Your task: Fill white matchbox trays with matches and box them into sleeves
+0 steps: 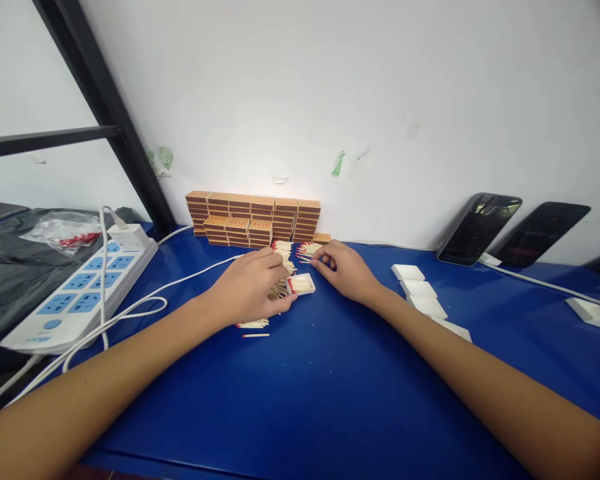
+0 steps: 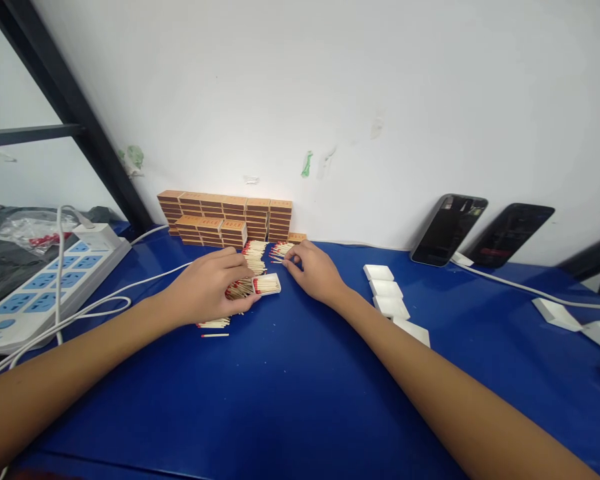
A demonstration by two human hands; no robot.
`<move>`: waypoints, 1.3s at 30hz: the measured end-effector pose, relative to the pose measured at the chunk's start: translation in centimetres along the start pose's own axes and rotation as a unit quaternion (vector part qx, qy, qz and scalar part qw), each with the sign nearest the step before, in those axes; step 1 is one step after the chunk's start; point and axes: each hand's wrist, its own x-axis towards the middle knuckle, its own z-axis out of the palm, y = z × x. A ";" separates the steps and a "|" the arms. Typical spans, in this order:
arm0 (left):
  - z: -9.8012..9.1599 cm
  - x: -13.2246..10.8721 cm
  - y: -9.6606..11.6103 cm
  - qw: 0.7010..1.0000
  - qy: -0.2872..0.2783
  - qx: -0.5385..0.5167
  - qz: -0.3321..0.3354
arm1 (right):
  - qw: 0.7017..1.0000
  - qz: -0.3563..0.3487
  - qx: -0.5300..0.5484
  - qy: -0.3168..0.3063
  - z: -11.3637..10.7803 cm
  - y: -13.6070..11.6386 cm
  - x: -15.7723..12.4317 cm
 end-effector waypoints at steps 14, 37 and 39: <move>0.0 0.0 0.0 1.000 0.009 0.006 0.006 | 0.997 0.028 0.009 -0.074 -1.4 -0.2 -0.3; 0.0 0.0 0.1 1.000 0.005 0.005 0.007 | 0.989 -0.041 0.051 -0.134 -3.0 -4.6 -0.8; -0.1 0.0 0.1 1.000 0.005 -0.002 0.007 | 0.996 -0.013 0.047 -0.079 -2.7 -3.6 -0.6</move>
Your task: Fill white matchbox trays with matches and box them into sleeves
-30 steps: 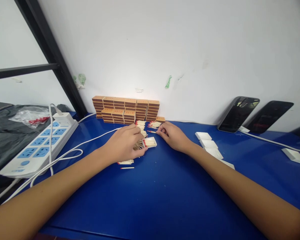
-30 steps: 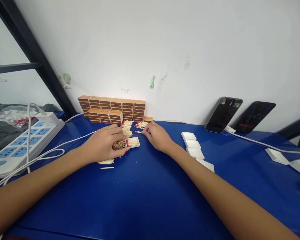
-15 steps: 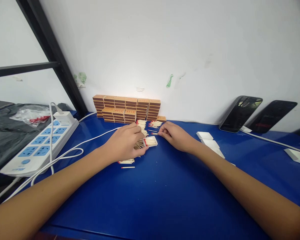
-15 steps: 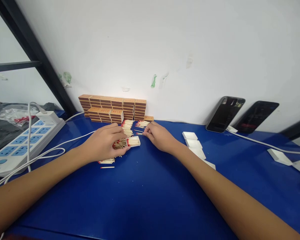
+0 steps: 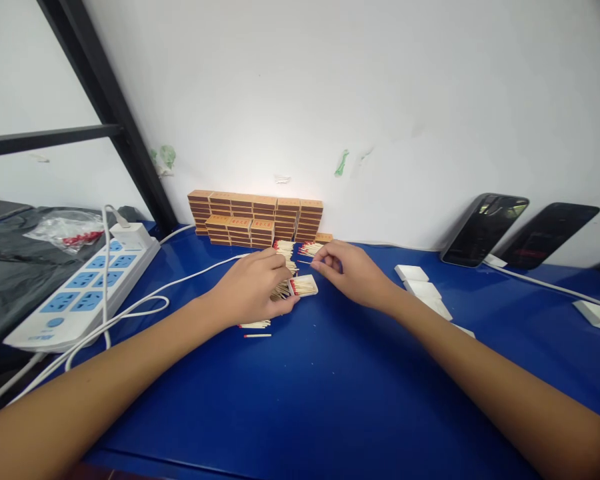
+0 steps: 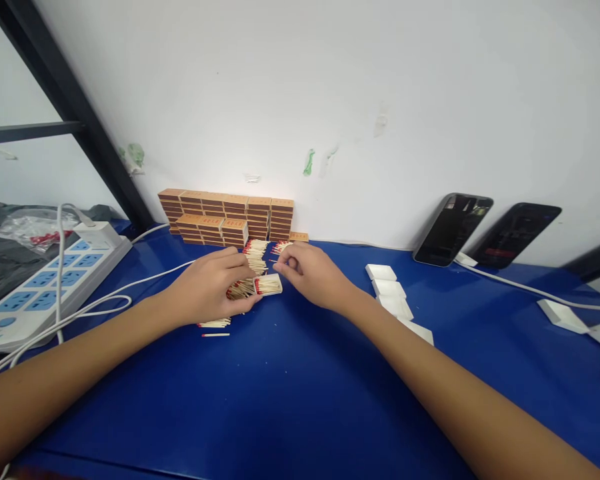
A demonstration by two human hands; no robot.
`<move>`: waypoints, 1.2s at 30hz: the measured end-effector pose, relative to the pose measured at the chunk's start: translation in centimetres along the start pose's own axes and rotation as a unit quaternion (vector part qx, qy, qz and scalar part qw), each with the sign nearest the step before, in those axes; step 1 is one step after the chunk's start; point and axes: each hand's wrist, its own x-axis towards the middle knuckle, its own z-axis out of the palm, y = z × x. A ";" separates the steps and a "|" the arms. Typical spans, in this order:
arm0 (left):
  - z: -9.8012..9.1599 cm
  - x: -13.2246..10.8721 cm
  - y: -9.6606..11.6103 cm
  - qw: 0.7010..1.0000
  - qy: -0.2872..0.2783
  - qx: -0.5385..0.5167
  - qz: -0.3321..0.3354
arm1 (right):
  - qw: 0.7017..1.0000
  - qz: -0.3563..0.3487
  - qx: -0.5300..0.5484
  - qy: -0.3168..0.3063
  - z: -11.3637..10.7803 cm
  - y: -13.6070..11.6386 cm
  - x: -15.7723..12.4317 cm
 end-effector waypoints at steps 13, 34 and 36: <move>-0.1 0.1 0.3 0.999 0.011 -0.027 0.029 | 0.996 0.048 -0.057 0.055 2.7 3.0 1.7; 0.1 0.0 0.1 0.999 0.008 -0.022 0.022 | 0.993 0.030 -0.083 0.082 3.0 3.8 1.9; 0.2 0.0 0.1 0.999 0.005 -0.024 0.021 | 0.993 0.029 -0.082 0.075 2.9 3.9 2.0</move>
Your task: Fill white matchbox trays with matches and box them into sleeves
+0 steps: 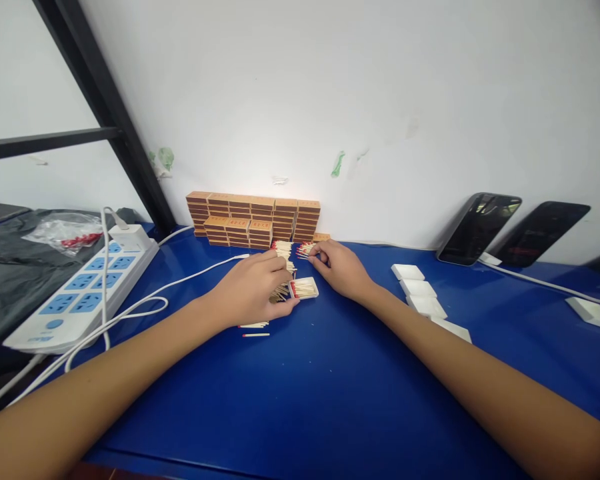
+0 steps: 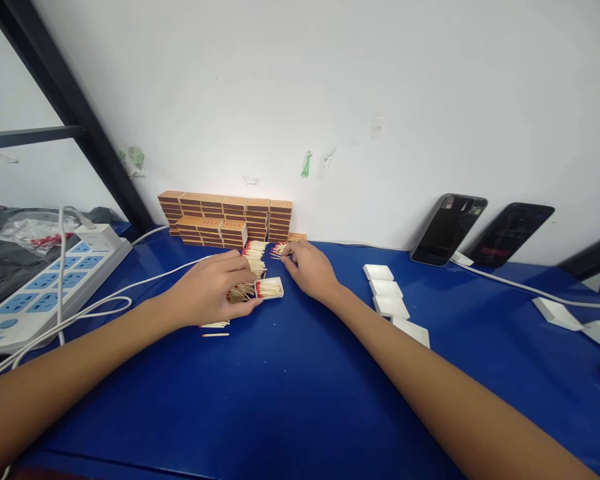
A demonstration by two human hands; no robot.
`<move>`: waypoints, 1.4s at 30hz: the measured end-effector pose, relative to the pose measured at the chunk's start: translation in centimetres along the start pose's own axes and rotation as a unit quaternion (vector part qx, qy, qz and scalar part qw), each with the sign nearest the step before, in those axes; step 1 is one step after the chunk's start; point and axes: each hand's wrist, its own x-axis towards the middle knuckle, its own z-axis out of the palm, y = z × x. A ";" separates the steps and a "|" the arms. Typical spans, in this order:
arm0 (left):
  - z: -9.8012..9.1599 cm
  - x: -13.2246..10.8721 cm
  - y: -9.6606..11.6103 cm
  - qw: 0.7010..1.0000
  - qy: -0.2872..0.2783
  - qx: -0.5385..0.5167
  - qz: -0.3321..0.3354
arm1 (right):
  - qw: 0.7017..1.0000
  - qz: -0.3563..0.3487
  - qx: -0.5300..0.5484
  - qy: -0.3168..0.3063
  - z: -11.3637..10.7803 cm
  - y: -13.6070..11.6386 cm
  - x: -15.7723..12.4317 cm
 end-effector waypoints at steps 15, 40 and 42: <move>-0.2 0.0 -0.4 0.997 0.003 0.057 -0.058 | 0.996 -0.005 0.058 -0.071 -2.2 -1.0 -0.1; -0.1 0.1 0.0 0.998 0.016 0.048 -0.047 | 0.994 -0.040 0.095 -0.030 -2.6 -2.1 -1.7; -0.1 0.1 -0.1 0.998 0.012 0.045 -0.047 | 0.997 0.003 0.075 0.012 -2.2 -0.7 -1.3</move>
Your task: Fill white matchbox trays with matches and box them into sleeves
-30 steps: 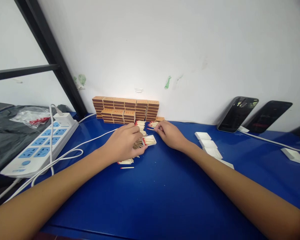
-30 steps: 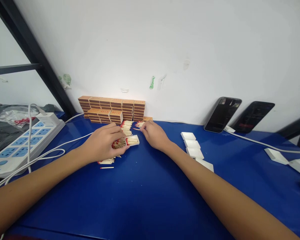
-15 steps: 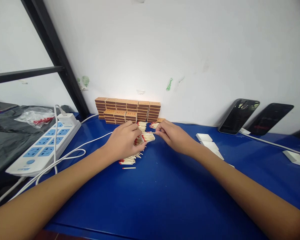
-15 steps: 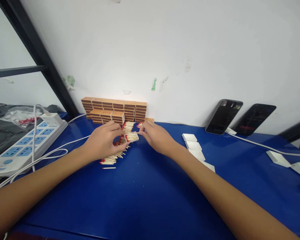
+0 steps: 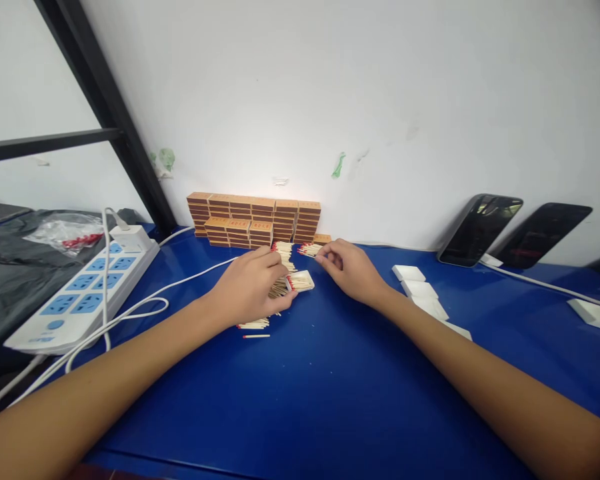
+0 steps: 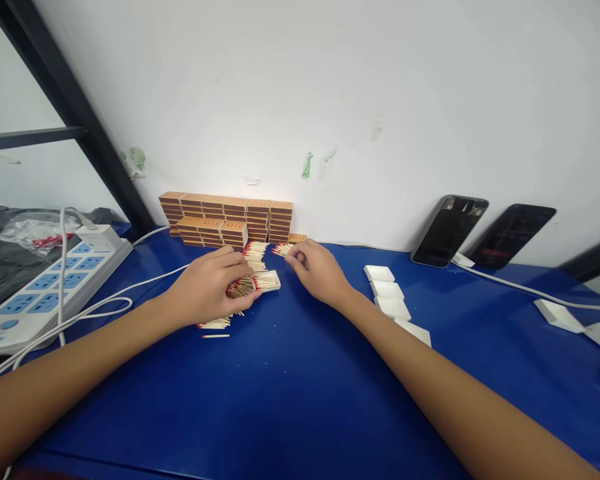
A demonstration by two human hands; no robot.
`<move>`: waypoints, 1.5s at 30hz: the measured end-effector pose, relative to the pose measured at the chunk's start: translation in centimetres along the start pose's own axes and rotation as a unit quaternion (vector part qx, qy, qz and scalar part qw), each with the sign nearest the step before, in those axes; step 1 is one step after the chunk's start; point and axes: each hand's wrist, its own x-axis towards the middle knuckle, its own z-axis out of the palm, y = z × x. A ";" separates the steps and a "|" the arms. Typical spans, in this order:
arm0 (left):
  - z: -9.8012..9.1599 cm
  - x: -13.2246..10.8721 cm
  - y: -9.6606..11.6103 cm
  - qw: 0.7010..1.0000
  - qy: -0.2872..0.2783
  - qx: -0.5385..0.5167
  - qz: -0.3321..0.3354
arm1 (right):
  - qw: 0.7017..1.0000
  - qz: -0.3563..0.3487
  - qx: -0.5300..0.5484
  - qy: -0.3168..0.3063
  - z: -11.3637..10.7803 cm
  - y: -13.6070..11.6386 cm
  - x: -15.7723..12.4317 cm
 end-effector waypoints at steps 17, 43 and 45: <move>0.1 -0.1 0.1 0.999 -0.002 -0.036 0.024 | 0.997 -0.010 -0.077 -0.004 1.4 1.5 1.0; -0.2 0.0 0.0 0.999 -0.002 -0.026 0.030 | 0.996 -0.011 -0.081 -0.027 1.0 1.0 0.4; -0.2 0.0 0.0 0.999 0.000 -0.026 0.030 | 0.996 -0.011 -0.079 -0.029 0.9 0.9 0.3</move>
